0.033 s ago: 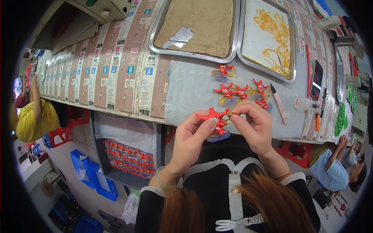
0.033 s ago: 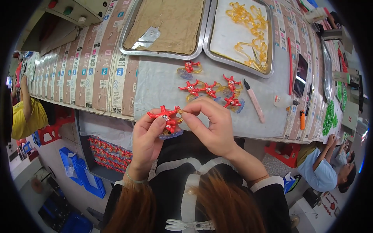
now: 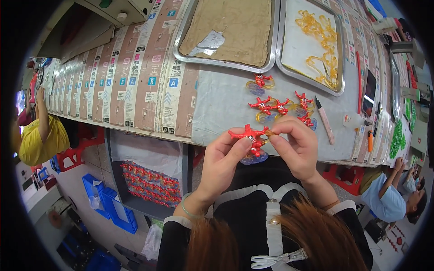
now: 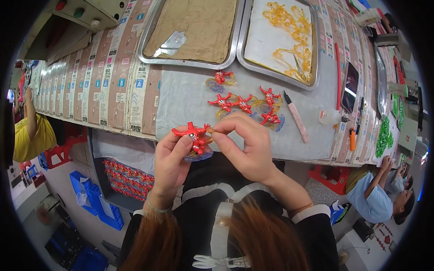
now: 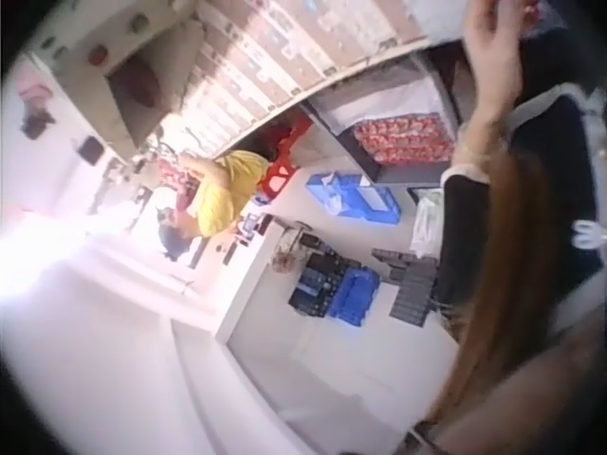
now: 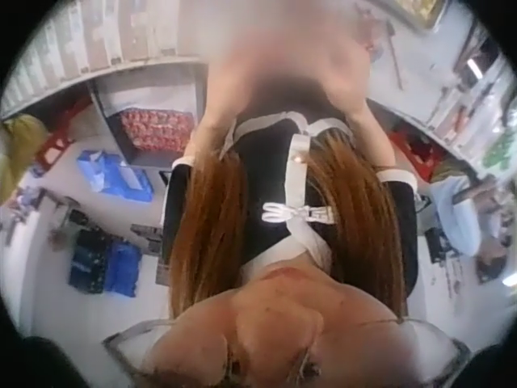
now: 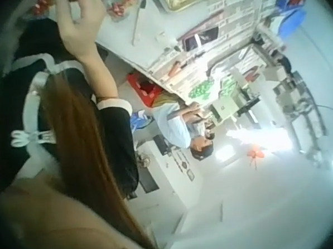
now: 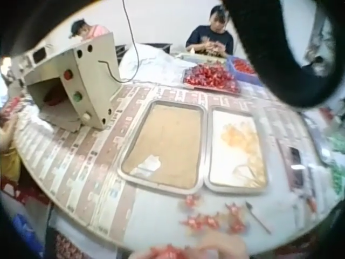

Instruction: The person assembles small red and blue toy figures by applying glue from a bottle to plastic assembly components, then joining the components by hand.

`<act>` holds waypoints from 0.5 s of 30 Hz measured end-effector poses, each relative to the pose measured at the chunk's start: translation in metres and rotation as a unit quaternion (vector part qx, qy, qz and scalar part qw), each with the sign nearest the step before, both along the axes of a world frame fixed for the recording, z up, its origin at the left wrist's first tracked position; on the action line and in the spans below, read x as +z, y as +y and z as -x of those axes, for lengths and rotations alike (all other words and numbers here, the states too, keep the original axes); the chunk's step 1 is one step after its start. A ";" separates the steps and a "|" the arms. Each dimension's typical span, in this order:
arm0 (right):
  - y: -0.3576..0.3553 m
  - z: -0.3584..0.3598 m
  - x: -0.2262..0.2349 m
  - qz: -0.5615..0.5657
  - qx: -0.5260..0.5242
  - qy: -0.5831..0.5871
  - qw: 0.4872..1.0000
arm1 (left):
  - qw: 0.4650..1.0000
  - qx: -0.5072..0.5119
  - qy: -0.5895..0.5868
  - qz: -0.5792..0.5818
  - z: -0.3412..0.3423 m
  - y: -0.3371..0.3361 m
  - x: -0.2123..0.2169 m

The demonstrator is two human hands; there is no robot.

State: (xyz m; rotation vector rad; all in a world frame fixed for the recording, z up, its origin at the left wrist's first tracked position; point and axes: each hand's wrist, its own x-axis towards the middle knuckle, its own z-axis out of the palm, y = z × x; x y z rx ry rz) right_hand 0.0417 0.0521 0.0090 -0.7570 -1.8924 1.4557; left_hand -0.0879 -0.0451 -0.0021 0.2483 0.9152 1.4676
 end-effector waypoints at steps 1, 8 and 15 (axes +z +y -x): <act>0.001 -0.001 0.001 0.002 -0.001 0.000 1.000 | 1.000 -0.001 0.000 0.002 -0.001 0.002 0.001; 0.006 -0.004 0.001 -0.220 -0.067 0.001 0.973 | 0.996 -0.005 -0.081 -0.044 -0.008 0.008 0.000; 0.004 -0.006 -0.002 -0.137 -0.069 0.005 0.988 | 0.999 -0.008 0.027 -0.036 -0.008 0.004 0.005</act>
